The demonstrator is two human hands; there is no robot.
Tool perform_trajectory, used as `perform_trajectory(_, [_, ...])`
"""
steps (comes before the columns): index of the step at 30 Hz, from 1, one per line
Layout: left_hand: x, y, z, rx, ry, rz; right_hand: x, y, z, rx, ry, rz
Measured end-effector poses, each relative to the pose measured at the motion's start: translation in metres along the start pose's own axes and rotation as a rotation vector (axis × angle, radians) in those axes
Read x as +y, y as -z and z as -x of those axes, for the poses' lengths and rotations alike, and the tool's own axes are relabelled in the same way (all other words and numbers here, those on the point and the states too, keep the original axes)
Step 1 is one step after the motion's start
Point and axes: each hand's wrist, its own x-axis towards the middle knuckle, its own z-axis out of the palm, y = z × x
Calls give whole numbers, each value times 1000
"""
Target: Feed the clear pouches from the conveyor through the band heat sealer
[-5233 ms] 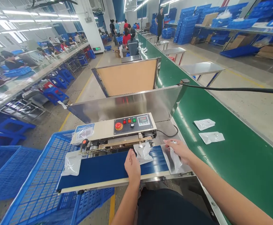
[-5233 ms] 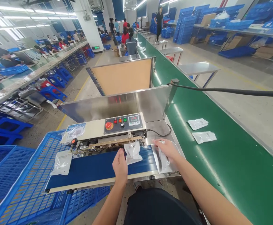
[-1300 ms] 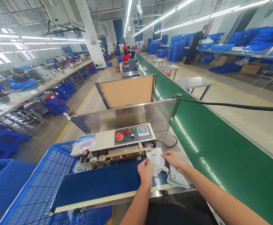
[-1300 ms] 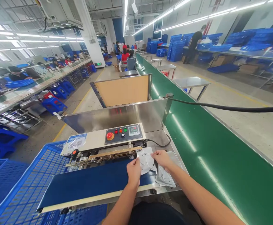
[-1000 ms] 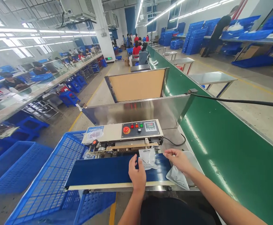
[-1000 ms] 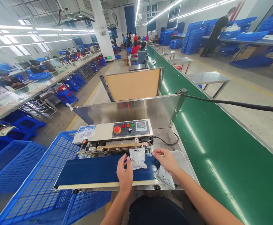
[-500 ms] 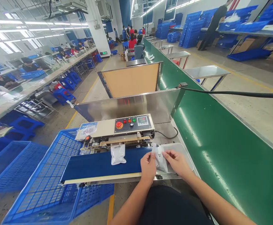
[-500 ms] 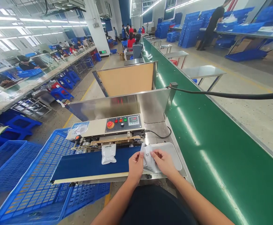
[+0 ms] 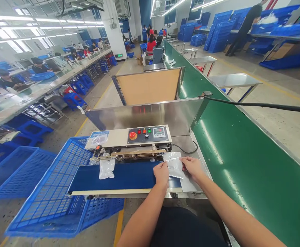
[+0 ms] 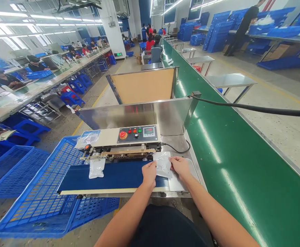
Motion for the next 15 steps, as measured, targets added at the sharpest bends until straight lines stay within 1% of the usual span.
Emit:
perform_trajectory(3, [6,17,1,77,-12,-7,0,-20,2,-43,-10,29])
perform_trajectory(5, [10,29,-1,107,-30,-11,-1,-32,5,-86,-33,24])
perform_trajectory(8, [17,49,-5,143,-60,-31,-3,-40,14,-126,-88,9])
perform_trajectory(10, [20,66,-1,166,-77,-51,-4,-34,25,-138,-119,5])
perform_trajectory(12, [22,86,12,221,-133,-96,-2,-21,38,-155,-138,14])
perform_trajectory(15, [19,117,50,335,-345,-289,7,6,58,-176,-169,71])
